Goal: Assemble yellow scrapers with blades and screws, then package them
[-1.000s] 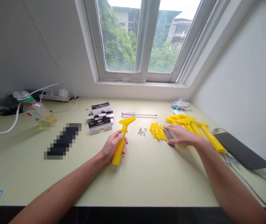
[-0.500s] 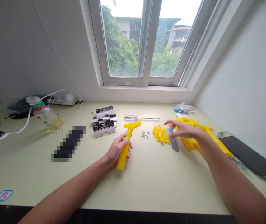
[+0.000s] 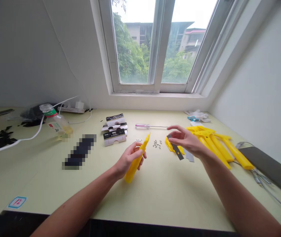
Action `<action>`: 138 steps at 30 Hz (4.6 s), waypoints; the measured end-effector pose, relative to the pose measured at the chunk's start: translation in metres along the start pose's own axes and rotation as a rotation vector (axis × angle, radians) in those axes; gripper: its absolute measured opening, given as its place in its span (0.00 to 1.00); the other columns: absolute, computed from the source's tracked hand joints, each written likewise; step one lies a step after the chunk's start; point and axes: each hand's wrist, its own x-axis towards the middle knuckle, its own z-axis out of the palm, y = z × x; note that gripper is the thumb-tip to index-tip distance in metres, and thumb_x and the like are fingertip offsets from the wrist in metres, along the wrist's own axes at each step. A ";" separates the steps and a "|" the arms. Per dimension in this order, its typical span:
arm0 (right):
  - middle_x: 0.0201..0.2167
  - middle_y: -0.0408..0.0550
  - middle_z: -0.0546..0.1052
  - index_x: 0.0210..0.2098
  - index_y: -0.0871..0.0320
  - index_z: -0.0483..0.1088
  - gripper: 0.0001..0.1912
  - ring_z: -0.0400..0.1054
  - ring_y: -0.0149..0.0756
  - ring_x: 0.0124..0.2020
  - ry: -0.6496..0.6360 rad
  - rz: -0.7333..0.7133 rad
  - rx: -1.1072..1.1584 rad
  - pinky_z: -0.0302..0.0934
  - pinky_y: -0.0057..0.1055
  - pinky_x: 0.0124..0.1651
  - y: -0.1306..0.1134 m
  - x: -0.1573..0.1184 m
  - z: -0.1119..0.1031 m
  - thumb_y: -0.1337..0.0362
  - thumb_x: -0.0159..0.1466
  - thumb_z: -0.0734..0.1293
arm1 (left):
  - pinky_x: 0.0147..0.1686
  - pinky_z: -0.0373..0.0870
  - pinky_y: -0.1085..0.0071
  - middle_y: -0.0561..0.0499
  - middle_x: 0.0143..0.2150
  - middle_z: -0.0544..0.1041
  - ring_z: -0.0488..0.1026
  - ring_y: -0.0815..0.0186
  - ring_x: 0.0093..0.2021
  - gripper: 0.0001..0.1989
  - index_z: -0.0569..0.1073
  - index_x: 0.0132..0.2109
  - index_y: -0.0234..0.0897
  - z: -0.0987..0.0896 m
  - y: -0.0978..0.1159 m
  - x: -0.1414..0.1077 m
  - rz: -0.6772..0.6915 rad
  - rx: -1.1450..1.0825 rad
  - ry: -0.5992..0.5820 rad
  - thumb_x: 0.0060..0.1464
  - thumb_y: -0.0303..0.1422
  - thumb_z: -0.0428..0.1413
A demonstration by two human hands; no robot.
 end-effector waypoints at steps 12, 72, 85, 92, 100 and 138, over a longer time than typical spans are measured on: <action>0.36 0.46 0.77 0.54 0.53 0.66 0.29 0.72 0.36 0.35 -0.017 -0.147 0.063 0.70 0.34 0.37 -0.017 0.001 0.028 0.57 0.56 0.76 | 0.20 0.74 0.73 0.53 0.36 0.68 0.68 0.73 0.25 0.26 0.63 0.56 0.40 0.012 -0.002 -0.003 -0.144 0.106 -0.107 0.53 0.35 0.63; 0.35 0.43 0.72 0.56 0.51 0.65 0.21 0.69 0.30 0.29 -0.048 -0.109 -0.175 0.63 0.25 0.26 0.022 -0.004 0.066 0.57 0.64 0.67 | 0.14 0.65 0.76 0.58 0.24 0.64 0.66 0.71 0.18 0.18 0.63 0.37 0.37 0.025 -0.018 -0.007 -0.203 0.141 -0.099 0.55 0.46 0.59; 0.32 0.43 0.71 0.54 0.55 0.70 0.21 0.67 0.28 0.26 -0.167 0.008 -0.130 0.59 0.24 0.23 0.010 -0.005 0.056 0.62 0.61 0.68 | 0.15 0.66 0.75 0.56 0.29 0.65 0.69 0.71 0.20 0.17 0.67 0.40 0.36 0.022 -0.021 -0.007 -0.176 0.192 -0.094 0.56 0.46 0.59; 0.29 0.43 0.73 0.53 0.57 0.70 0.24 0.66 0.28 0.24 -0.148 0.003 -0.015 0.62 0.26 0.23 0.002 -0.006 0.050 0.57 0.58 0.71 | 0.15 0.67 0.75 0.56 0.30 0.65 0.69 0.72 0.19 0.18 0.66 0.40 0.36 0.020 -0.021 -0.006 -0.158 0.179 -0.079 0.56 0.45 0.59; 0.25 0.41 0.70 0.52 0.57 0.71 0.22 0.63 0.29 0.24 -0.102 -0.048 -0.144 0.60 0.26 0.24 0.006 -0.007 0.058 0.58 0.60 0.70 | 0.14 0.66 0.75 0.57 0.29 0.64 0.69 0.71 0.18 0.18 0.65 0.39 0.36 0.020 -0.019 -0.007 -0.143 0.179 -0.078 0.56 0.46 0.59; 0.33 0.45 0.77 0.50 0.54 0.72 0.16 0.70 0.33 0.32 -0.022 -0.044 -0.345 0.63 0.30 0.34 0.012 -0.001 0.051 0.57 0.65 0.64 | 0.22 0.65 0.74 0.57 0.28 0.64 0.67 0.72 0.22 0.15 0.66 0.34 0.36 0.011 -0.021 -0.001 -0.090 0.167 0.008 0.55 0.42 0.60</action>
